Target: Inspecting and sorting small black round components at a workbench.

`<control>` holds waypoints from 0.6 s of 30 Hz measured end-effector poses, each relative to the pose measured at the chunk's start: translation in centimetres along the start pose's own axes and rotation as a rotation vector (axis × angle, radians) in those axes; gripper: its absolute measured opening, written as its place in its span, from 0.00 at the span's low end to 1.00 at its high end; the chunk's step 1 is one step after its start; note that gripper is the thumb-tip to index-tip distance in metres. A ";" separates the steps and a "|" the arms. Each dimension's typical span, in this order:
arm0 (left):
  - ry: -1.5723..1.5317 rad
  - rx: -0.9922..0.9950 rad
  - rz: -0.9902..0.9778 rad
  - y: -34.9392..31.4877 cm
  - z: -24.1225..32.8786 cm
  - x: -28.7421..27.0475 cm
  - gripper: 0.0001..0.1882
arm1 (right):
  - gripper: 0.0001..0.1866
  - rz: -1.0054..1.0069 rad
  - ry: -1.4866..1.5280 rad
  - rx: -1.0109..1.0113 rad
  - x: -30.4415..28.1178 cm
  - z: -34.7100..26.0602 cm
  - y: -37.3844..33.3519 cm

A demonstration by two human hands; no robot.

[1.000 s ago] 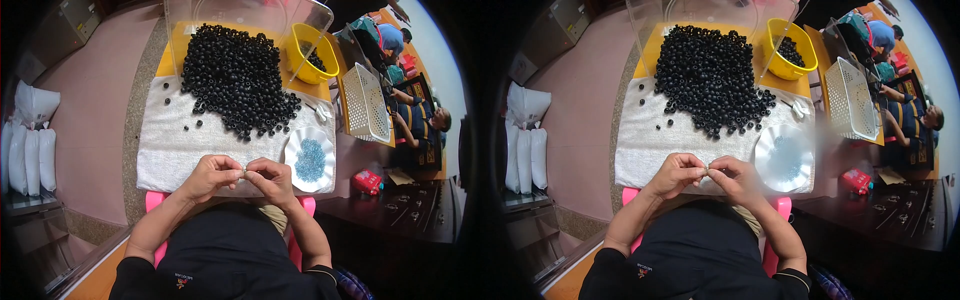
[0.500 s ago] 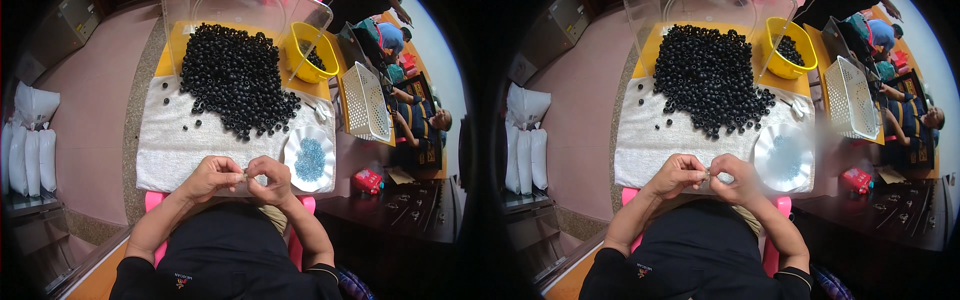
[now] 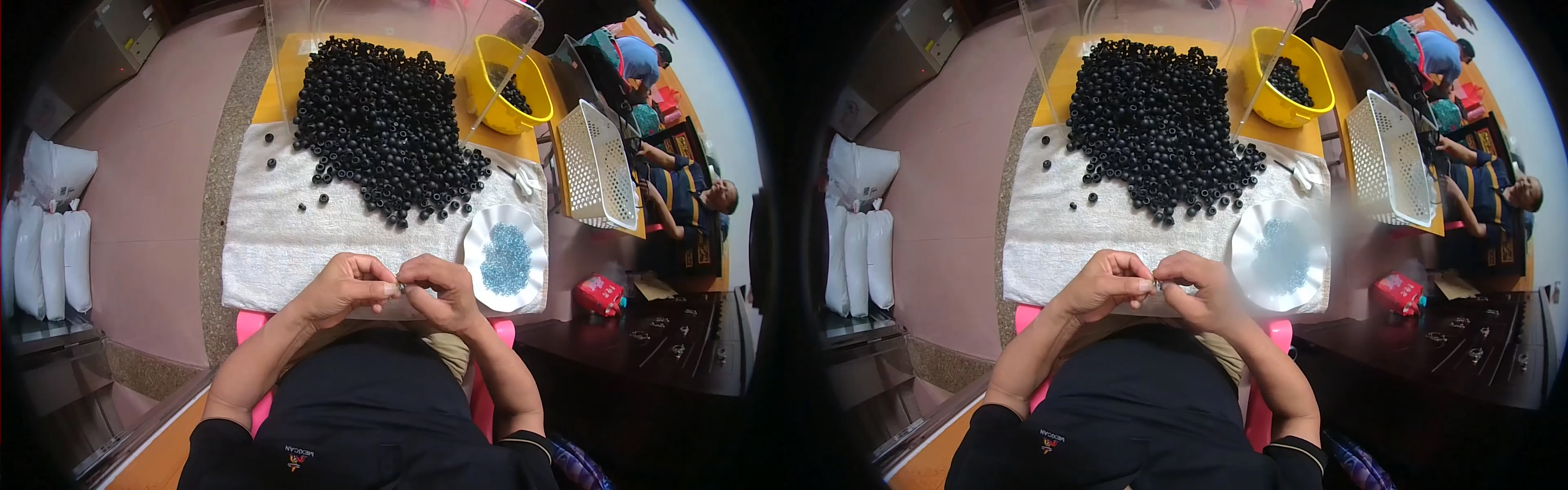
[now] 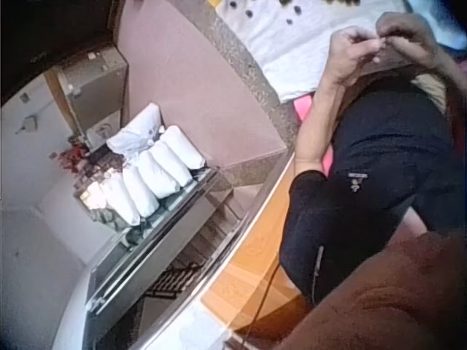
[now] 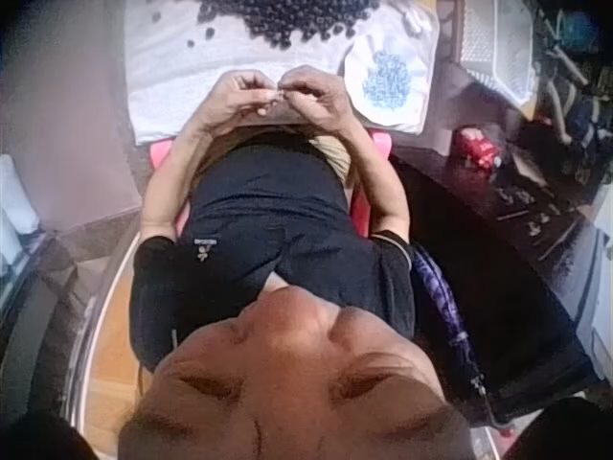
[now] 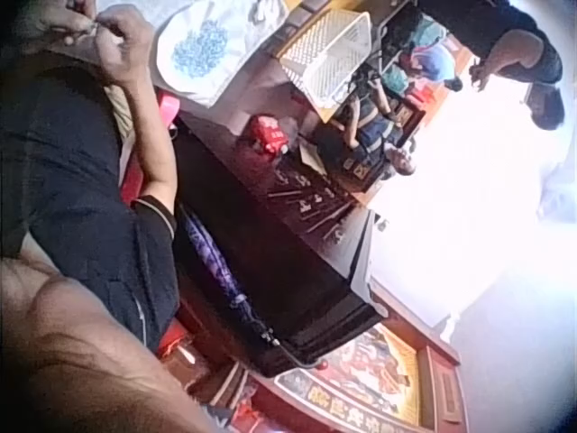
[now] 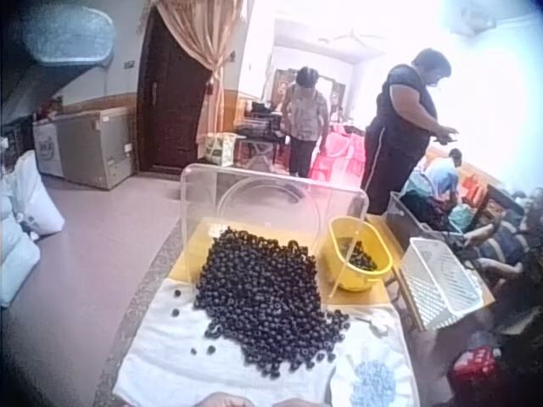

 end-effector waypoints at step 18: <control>0.216 0.110 0.152 0.7 -0.1 -0.6 0.06 | 0.08 0.004 0.135 0.205 -0.2 1.3 0.5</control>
Point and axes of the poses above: each hand's wrist, its own y-axis towards the middle knuckle, its own x-axis out of the palm, z = x × y, the point moved 1 cm from there along y, towards the middle knuckle, and after that the axes turned 3 degrees about -z, right-handed, at the moved point
